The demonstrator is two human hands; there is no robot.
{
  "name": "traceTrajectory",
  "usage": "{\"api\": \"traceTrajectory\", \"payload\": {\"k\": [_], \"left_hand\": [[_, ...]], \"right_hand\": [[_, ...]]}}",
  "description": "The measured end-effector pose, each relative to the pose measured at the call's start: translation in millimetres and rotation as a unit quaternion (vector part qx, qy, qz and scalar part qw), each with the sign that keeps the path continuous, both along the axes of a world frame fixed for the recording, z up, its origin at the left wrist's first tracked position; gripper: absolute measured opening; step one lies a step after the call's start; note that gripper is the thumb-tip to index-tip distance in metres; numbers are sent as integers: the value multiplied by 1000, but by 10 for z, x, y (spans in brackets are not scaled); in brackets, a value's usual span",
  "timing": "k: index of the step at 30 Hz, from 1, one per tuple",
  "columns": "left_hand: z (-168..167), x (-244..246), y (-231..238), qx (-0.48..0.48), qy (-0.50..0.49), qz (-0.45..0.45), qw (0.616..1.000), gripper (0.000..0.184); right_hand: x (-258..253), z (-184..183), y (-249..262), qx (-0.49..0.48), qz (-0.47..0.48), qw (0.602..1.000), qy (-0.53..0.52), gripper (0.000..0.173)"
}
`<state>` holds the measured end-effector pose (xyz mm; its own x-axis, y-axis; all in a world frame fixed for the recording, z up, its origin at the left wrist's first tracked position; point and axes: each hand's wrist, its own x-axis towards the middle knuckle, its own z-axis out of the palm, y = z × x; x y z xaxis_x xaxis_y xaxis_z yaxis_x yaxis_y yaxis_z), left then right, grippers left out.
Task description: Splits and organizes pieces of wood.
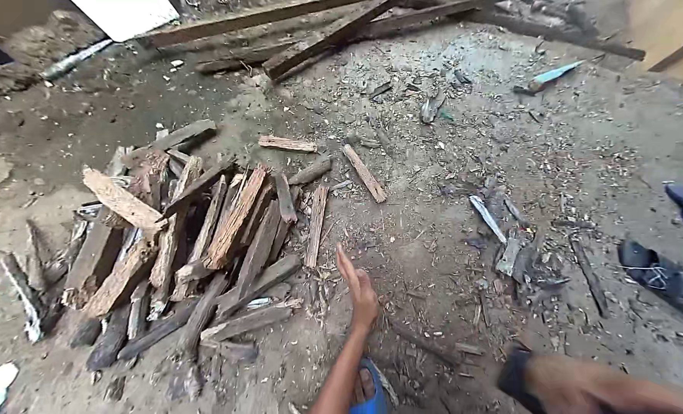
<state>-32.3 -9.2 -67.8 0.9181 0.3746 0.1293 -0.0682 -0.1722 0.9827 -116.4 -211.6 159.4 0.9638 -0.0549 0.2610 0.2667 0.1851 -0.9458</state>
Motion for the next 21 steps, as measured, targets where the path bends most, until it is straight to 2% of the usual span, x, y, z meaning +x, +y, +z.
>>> {"api": "traceTrajectory", "payload": {"k": [2, 3, 4, 6, 8, 10, 12, 14, 15, 16, 17, 18, 19, 21], "left_hand": [[23, 32, -50, 4, -9, 4, 1000, 103], [29, 22, -96, 5, -17, 2, 1000, 102], [42, -10, -143, 3, -22, -6, 1000, 101], [100, 189, -192, 1, -57, -17, 998, 98], [99, -29, -216, -3, -40, -19, 999, 96], [62, 37, -168, -9, -42, -12, 999, 99], [0, -28, -111, -19, -14, -8, 1000, 102], [-39, -38, -34, -21, 13, 9, 1000, 104], [-54, -30, -8, -19, 21, 22, 999, 104], [-74, -17, 8, -18, 25, 34, 999, 104], [-84, -7, 13, -20, 24, 41, 999, 104], [-79, -8, 5, -20, 21, 45, 999, 103], [-66, -7, -13, -17, 16, 46, 999, 103], [-13, -27, -81, -5, 9, 30, 999, 102]], "right_hand": [[-150, -970, 107, -19, -56, 975, 215, 59], [-164, -1345, 138, -39, -56, 943, 326, 64], [-137, -1531, 167, -51, -53, 906, 416, 66], [300, -1394, 203, -50, -40, 863, 501, 68], [308, -824, 207, -28, -44, 846, 530, 69], [329, -209, 201, 25, -45, 909, 414, 66], [269, 266, 107, 53, -20, 977, 205, 59], [444, 451, 0, 31, 14, 999, -28, 57], [526, 412, -20, 19, 21, 994, -101, 59], [528, 240, 13, 15, 10, 994, -110, 61], [445, -101, 85, 17, -14, 998, -56, 60], [299, -556, 173, 14, -45, 998, 52, 57], [153, -988, 241, -26, -65, 978, 195, 58], [62, -1539, 321, -122, -39, 889, 439, 66]]}}
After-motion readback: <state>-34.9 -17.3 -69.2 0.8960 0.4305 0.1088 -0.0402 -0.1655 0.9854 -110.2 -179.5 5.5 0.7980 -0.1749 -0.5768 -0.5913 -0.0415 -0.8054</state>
